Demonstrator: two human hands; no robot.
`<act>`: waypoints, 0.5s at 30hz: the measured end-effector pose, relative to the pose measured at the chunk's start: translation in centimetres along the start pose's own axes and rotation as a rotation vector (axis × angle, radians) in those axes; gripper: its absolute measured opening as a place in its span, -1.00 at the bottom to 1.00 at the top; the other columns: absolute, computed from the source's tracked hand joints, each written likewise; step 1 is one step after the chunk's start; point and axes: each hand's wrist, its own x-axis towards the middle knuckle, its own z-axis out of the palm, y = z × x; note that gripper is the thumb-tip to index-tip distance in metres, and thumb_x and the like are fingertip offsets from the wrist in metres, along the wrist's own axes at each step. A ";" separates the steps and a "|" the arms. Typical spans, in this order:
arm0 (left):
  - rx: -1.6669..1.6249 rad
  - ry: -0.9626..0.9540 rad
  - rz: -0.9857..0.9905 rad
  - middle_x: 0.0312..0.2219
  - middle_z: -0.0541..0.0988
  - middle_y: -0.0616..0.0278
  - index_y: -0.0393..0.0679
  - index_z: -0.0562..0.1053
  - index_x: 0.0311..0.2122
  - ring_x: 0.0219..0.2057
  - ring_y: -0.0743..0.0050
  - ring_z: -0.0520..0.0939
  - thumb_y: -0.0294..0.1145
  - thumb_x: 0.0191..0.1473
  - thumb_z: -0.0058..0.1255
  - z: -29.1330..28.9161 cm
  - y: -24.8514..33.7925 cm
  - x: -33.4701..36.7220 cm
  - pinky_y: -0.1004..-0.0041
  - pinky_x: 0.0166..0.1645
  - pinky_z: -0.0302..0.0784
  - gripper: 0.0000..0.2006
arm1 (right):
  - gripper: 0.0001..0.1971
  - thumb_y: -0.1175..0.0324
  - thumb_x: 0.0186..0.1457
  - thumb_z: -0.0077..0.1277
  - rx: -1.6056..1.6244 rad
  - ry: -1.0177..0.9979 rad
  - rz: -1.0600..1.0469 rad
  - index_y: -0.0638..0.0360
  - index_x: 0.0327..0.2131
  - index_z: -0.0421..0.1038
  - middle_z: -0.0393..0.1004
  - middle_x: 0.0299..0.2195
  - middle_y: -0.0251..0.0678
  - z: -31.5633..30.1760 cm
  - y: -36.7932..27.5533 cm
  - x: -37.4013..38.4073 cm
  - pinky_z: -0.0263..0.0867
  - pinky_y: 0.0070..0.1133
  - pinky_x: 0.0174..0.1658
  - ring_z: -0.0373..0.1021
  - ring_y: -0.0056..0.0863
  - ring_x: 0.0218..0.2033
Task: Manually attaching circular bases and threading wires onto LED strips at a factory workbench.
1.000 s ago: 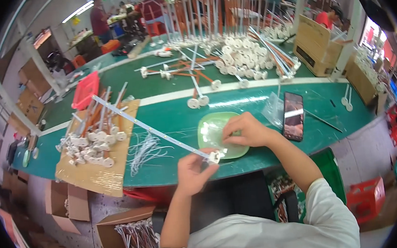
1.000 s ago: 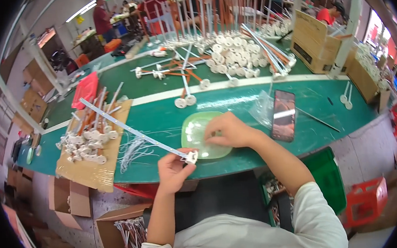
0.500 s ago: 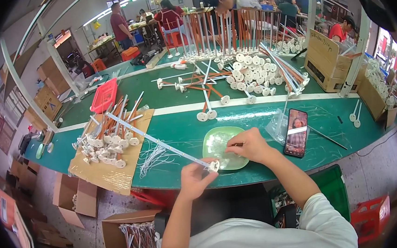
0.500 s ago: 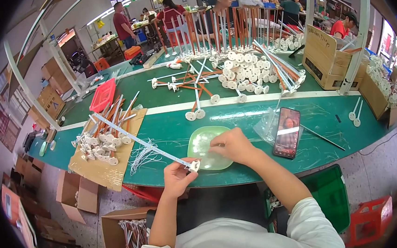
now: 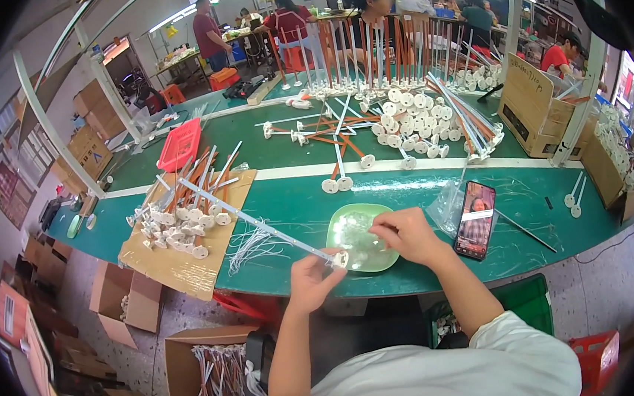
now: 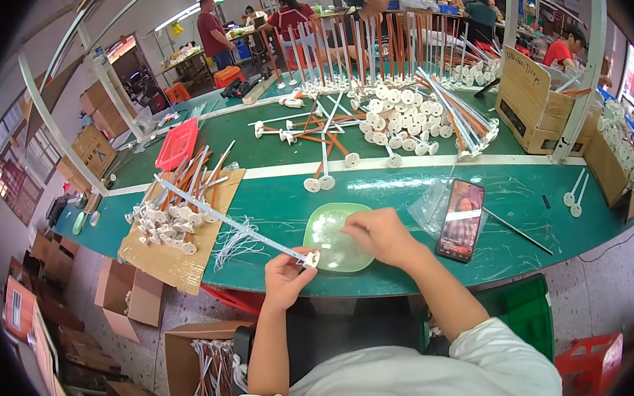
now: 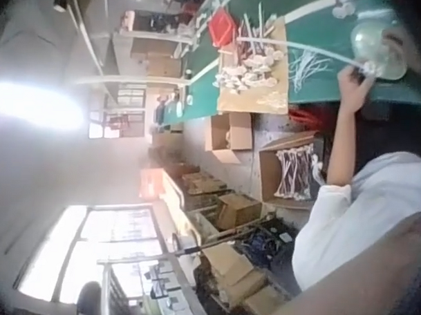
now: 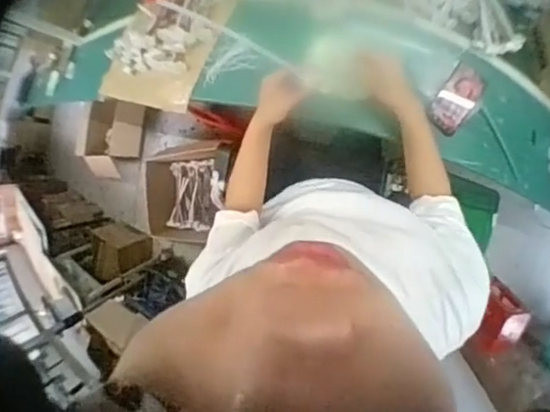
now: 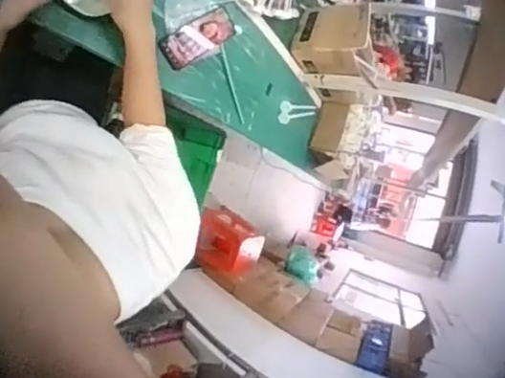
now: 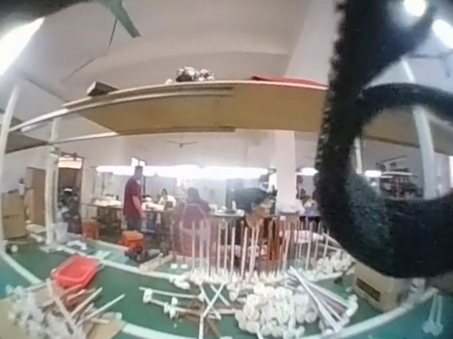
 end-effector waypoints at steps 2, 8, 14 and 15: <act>-0.019 0.016 -0.018 -0.18 0.56 0.13 -0.40 0.44 -0.08 -0.14 0.45 0.55 -0.73 -0.10 0.14 0.1 0.4 -0.1 0.41 0.00 0.44 -0.62 | -0.87 0.38 0.06 0.13 0.276 -0.006 0.234 0.26 -0.42 0.50 0.51 -0.62 -0.25 -0.1 0.2 0.1 0.35 -0.59 -0.54 0.47 -0.51 -0.63; 0.111 -0.054 -0.011 -0.21 0.56 0.16 -0.38 0.45 -0.10 -0.14 0.48 0.55 -0.70 -0.10 0.17 -0.3 -0.2 0.5 0.43 -0.01 0.45 -0.63 | -0.84 0.39 -0.02 0.21 0.052 -0.013 0.221 0.30 -0.49 0.51 0.45 -0.73 -0.33 -0.3 0.5 1.5 0.28 -0.67 -0.61 0.40 -0.66 -0.70; 0.175 -0.088 0.035 -0.23 0.58 0.15 -0.38 0.46 -0.10 -0.19 0.51 0.57 -0.66 -0.09 0.20 -0.9 0.0 0.3 0.46 -0.07 0.48 -0.63 | -0.86 0.42 -0.11 0.26 -0.012 -0.146 0.282 0.28 -0.48 0.56 0.44 -0.73 -0.32 0.7 -1.1 2.6 0.27 -0.64 -0.61 0.39 -0.66 -0.69; 0.173 -0.084 0.046 -0.23 0.58 0.15 -0.38 0.46 -0.10 -0.19 0.51 0.57 -0.66 -0.09 0.20 -0.8 0.0 0.3 0.46 -0.07 0.48 -0.63 | -0.86 0.43 -0.11 0.25 -0.004 -0.227 0.320 0.27 -0.44 0.57 0.47 -0.70 -0.29 0.5 -1.0 2.6 0.30 -0.62 -0.57 0.42 -0.61 -0.66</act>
